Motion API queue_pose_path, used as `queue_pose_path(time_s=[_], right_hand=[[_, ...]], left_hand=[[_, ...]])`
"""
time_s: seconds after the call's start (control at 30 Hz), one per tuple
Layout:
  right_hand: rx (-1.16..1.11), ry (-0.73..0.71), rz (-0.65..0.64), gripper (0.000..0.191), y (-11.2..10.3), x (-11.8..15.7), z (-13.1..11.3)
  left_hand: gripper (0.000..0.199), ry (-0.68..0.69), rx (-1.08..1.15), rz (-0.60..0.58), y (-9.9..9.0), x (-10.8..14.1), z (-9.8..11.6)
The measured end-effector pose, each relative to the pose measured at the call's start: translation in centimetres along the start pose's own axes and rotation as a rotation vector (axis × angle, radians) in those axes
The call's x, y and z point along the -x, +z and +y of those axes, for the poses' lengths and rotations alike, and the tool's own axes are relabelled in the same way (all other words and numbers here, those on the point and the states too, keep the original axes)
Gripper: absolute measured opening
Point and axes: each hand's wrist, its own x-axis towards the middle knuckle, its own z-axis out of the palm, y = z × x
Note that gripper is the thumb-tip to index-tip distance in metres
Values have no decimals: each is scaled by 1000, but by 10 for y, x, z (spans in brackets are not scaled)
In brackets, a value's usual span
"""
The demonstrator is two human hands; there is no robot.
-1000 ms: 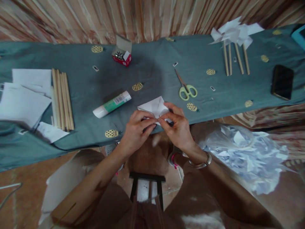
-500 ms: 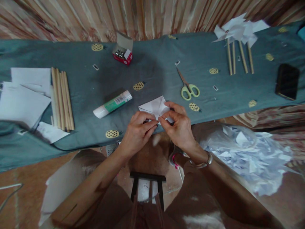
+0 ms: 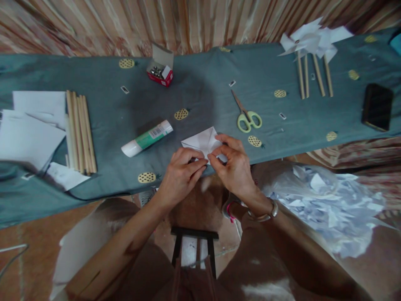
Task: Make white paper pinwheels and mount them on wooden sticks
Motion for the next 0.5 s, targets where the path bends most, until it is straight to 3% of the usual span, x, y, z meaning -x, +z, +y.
queue_pose_path(time_s=[0.5], right_hand=[[13,-41,9,9,0,1,2]], left_hand=[[14,9,-27,4,1,0,0]])
